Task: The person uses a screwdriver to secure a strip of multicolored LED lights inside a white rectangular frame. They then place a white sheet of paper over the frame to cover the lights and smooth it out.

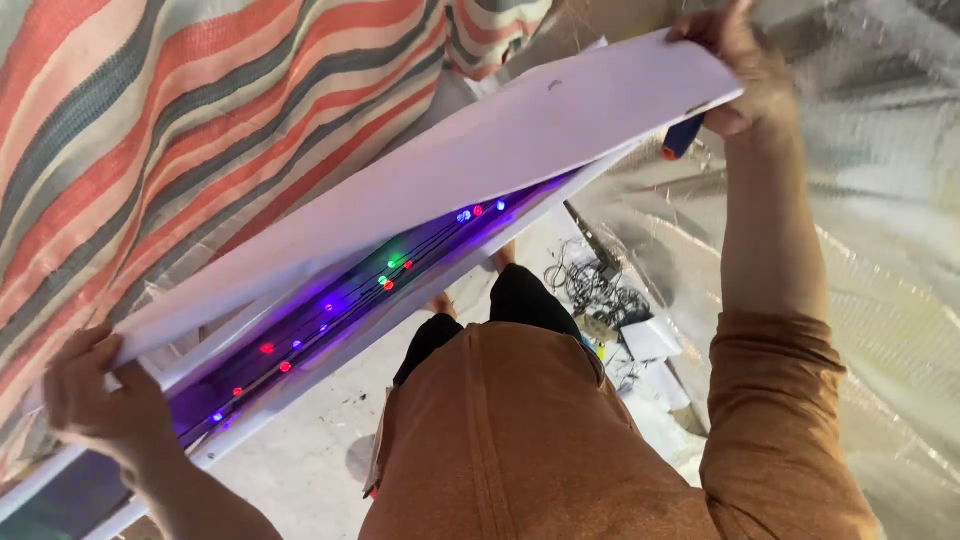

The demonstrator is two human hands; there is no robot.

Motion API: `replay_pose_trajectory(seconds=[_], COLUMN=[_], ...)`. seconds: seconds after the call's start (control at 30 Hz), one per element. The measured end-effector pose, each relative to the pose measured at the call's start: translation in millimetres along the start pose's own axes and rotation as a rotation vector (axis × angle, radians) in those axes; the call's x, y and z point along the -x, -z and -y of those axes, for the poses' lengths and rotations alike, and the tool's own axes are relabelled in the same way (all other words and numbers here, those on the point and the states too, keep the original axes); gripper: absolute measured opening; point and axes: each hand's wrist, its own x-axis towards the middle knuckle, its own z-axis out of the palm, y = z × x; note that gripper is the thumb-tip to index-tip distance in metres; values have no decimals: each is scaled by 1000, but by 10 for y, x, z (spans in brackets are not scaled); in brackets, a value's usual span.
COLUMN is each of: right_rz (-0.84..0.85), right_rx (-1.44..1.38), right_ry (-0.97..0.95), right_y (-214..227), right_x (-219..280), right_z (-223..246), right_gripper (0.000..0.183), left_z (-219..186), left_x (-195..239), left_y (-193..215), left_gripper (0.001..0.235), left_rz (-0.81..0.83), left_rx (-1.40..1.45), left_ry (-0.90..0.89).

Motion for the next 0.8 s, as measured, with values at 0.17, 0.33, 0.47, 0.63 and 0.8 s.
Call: replay_pose_trajectory(seconds=[0.17, 0.33, 0.47, 0.63, 0.8], right_rz=[322, 370, 376, 245, 372], right_rx=[-4, 58, 98, 93, 115], right_ry=[46, 59, 58, -110, -192], right_y=[272, 261, 258, 101, -21], right_x=[-908, -1303, -1473, -1383, -1037], right_z=[-257, -340, -371, -113, 231], right_gripper=[17, 26, 27, 18, 64], left_z=[-408, -652, -856, -611, 90], left_x=[-132, -134, -154, -187, -121], left_y=[-207, -304, -438, -426, -354], left_gripper=[18, 23, 27, 20, 22], left_rz=[-40, -89, -162, 199, 323], left_rx=[-87, -173, -207, -77, 163], left_ry=[57, 71, 101, 179, 523])
